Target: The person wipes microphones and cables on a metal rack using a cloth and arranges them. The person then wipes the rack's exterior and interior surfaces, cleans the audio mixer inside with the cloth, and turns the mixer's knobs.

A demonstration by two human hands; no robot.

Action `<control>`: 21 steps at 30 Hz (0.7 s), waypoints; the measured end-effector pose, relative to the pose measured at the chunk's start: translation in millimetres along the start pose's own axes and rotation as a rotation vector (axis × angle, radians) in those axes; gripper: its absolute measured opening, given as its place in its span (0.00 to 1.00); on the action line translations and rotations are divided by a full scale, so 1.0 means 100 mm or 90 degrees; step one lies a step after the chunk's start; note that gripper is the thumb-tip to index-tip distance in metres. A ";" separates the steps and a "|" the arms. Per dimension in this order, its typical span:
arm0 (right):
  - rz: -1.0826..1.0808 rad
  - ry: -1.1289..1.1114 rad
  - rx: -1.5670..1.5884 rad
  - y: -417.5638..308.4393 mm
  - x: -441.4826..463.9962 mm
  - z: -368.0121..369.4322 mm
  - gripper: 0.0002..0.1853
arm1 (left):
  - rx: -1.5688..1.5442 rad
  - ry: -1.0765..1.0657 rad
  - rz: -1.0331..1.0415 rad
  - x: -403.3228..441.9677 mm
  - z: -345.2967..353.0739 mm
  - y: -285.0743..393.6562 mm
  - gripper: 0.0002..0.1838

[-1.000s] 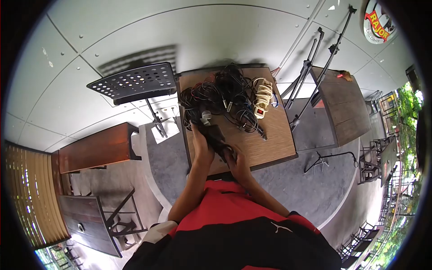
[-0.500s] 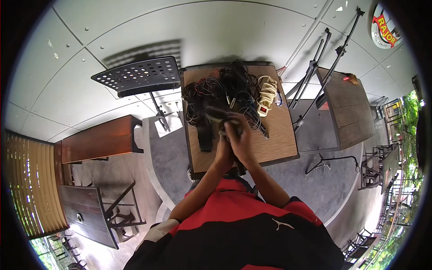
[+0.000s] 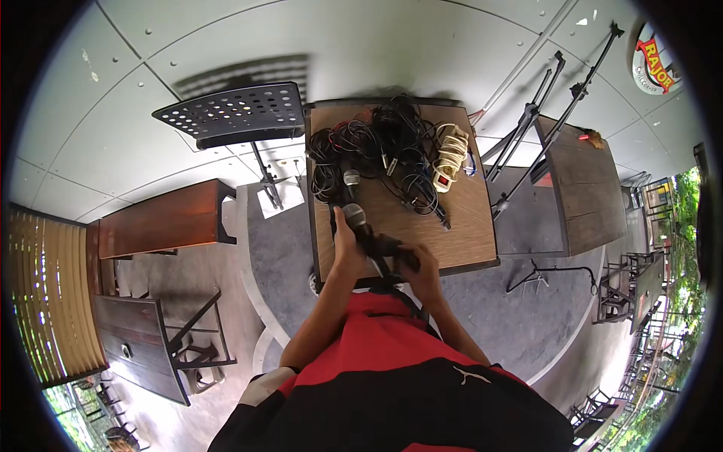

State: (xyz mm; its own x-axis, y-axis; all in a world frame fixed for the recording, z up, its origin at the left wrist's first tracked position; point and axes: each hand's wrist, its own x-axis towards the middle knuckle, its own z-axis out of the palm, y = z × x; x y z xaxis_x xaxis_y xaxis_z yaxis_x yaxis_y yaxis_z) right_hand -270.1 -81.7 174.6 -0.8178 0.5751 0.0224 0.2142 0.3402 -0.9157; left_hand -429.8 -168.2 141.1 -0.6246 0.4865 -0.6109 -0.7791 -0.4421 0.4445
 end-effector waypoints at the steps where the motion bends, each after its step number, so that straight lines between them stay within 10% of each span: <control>1: 0.000 0.001 -0.001 0.01 0.01 -0.04 0.11 | 0.000 -0.001 -0.001 -0.09 0.09 0.08 0.29; 7: 0.018 0.043 -0.077 -0.19 0.25 0.03 0.08 | 0.277 -0.076 0.077 0.01 0.16 -0.24 0.29; 13: -0.350 0.250 -0.131 -0.62 0.43 0.24 0.11 | 0.038 -0.253 -0.126 -0.32 0.27 -0.23 0.28; 21: -0.080 0.169 0.117 -0.43 0.89 0.22 0.06 | 0.186 -0.197 -0.138 -0.35 0.33 -0.27 0.30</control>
State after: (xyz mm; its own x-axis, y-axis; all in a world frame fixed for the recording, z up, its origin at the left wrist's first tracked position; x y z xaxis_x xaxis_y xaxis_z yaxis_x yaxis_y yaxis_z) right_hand -363.6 -61.6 206.8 -0.6596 0.7184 0.2212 0.0010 0.2952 -0.9554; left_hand -388.9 -148.8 172.0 -0.3975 0.7657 -0.5056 -0.8481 -0.0964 0.5209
